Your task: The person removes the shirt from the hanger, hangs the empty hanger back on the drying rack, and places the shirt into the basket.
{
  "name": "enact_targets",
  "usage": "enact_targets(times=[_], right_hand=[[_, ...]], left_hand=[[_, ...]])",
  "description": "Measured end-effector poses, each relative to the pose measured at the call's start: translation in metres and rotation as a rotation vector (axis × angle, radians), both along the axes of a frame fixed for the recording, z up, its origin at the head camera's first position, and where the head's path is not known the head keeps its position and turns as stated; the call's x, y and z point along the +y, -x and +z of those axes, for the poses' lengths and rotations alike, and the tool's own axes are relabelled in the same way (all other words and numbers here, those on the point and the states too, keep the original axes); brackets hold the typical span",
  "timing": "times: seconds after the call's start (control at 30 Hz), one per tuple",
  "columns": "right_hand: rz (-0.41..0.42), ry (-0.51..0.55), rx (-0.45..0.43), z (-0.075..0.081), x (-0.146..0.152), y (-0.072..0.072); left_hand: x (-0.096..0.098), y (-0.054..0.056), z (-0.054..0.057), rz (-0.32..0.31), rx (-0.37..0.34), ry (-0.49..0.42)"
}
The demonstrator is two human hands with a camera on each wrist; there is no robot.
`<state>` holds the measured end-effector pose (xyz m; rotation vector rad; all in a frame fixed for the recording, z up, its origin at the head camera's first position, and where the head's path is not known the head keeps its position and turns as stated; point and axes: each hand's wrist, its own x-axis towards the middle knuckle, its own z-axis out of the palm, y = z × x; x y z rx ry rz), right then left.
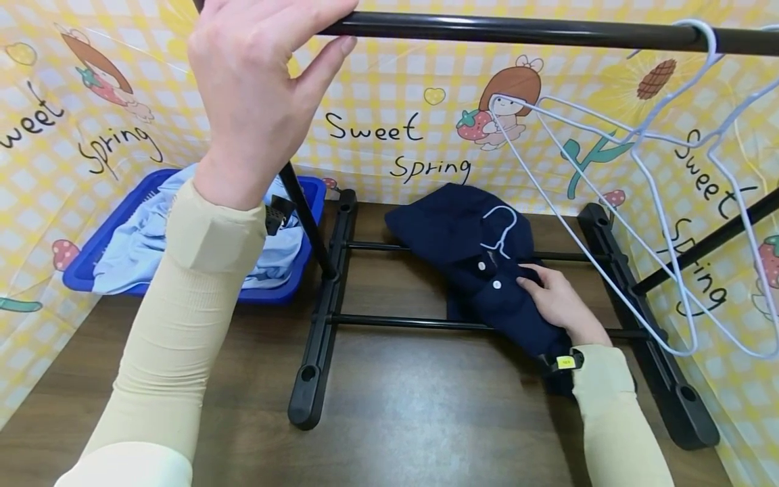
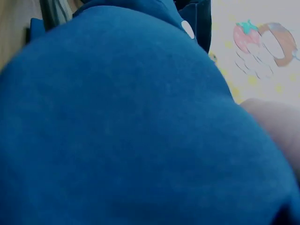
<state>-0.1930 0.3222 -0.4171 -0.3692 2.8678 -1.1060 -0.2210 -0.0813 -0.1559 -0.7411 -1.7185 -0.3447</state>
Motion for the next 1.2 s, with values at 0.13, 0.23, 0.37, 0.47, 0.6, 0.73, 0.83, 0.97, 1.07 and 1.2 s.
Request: enact_targets(times=[0.13,0.23,0.37,0.47,0.6,0.73,0.83,0.97,1.07,1.2], right_hand=[[0.042,0.082,-0.002,-0.004,-0.019,0.004],[0.092,0.168,-0.001,-0.004,-0.032,0.004],[0.157,0.267,-0.003,0.004,-0.047,0.002],[0.2,0.305,-0.005,0.017,-0.054,-0.002],[0.232,0.317,0.026,0.039,-0.056,-0.013],[0.214,0.325,0.099,0.062,-0.054,-0.027],[0.194,0.323,0.168,0.079,-0.049,-0.037],[0.172,0.332,0.237,0.098,-0.041,-0.053],[0.177,0.361,0.261,0.107,-0.038,-0.063],[0.243,0.354,0.263,0.107,-0.044,-0.068]], left_hand=[[0.0,0.0,0.0,0.012,-0.002,0.003],[0.0,-0.001,0.0,0.021,-0.013,0.006],[0.0,-0.001,-0.001,0.026,-0.021,0.008],[0.0,0.0,-0.001,0.025,-0.02,0.005],[0.0,0.0,-0.001,0.028,-0.016,-0.001],[0.001,-0.001,-0.001,0.034,-0.013,-0.015],[0.001,-0.001,-0.001,0.034,-0.015,-0.021],[0.001,-0.001,-0.001,0.039,-0.017,-0.015],[0.001,-0.001,-0.002,0.04,-0.016,-0.008],[0.001,-0.001,-0.002,0.032,-0.008,-0.002]])
